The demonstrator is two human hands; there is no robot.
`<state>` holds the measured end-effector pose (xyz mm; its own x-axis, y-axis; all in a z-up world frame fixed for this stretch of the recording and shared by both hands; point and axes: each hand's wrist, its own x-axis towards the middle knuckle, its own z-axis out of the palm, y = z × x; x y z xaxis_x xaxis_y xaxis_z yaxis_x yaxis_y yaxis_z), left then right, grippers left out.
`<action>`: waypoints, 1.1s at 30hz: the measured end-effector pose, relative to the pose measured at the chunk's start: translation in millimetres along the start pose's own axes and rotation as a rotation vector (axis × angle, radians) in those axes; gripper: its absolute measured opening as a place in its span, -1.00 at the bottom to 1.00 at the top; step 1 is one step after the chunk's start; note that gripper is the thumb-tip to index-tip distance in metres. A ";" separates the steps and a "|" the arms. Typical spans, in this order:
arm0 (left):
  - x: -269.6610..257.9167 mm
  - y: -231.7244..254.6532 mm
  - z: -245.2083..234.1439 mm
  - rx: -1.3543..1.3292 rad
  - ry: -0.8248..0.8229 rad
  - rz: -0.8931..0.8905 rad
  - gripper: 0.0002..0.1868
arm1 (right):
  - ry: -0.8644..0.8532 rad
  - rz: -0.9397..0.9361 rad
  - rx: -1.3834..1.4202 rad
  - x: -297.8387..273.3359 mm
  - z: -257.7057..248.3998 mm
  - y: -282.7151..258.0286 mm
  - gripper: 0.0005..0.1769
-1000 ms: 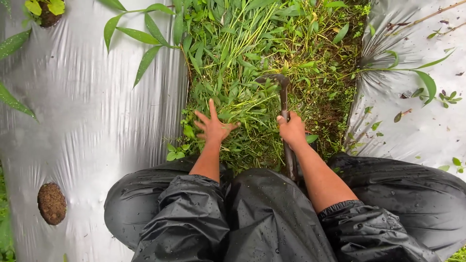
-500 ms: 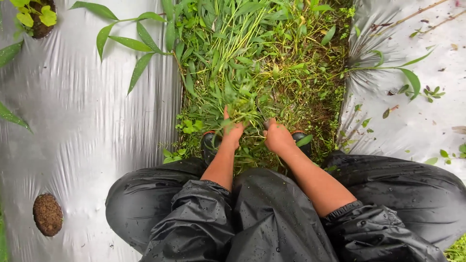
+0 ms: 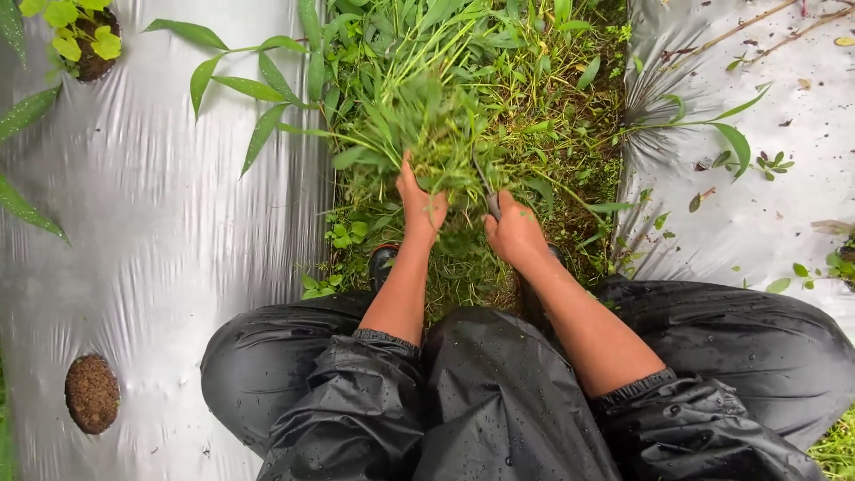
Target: The person sits on the ground between rows of plants and uses a sickle to cut weeds growing on the soil. They gather the cut weeds by hand and toss them aside, continuing to clear the area around the crop plants.
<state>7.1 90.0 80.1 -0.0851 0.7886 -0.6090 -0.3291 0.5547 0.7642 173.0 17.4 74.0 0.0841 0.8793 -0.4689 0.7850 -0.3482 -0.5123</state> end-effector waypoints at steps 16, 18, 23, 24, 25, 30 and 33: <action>20.7 -124.1 -59.9 0.664 -0.007 -0.079 0.30 | 0.092 -0.159 -0.110 110.9 -10.6 -41.0 -0.38; 20.1 -126.1 -59.1 0.689 -0.032 -0.104 0.34 | 0.047 -0.189 -0.191 128.2 -13.6 -67.0 -0.38; 27.1 -131.1 -57.2 0.695 -0.034 -0.099 0.32 | 0.003 -0.234 -0.338 183.0 5.9 -61.1 -0.38; 25.1 -128.0 -55.7 0.692 -0.031 -0.108 0.32 | -0.014 -0.228 -0.397 191.4 10.5 -53.3 -0.36; 25.3 -125.4 -56.9 0.691 -0.035 -0.111 0.32 | -0.016 -0.224 -0.399 193.5 18.4 -35.3 -0.36; 49.3 -147.3 -57.7 0.674 0.020 -0.153 0.35 | -0.004 -0.187 -0.554 134.9 36.9 25.0 -0.32; 43.6 -138.5 -54.7 0.625 0.063 -0.156 0.34 | -0.002 -0.161 -0.585 96.5 51.4 51.1 -0.28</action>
<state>-2.5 33.0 -63.9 -0.1416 0.6800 -0.7194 0.2661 0.7261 0.6340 189.7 67.8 -34.4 -0.0645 0.9053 -0.4197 0.9950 0.0261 -0.0966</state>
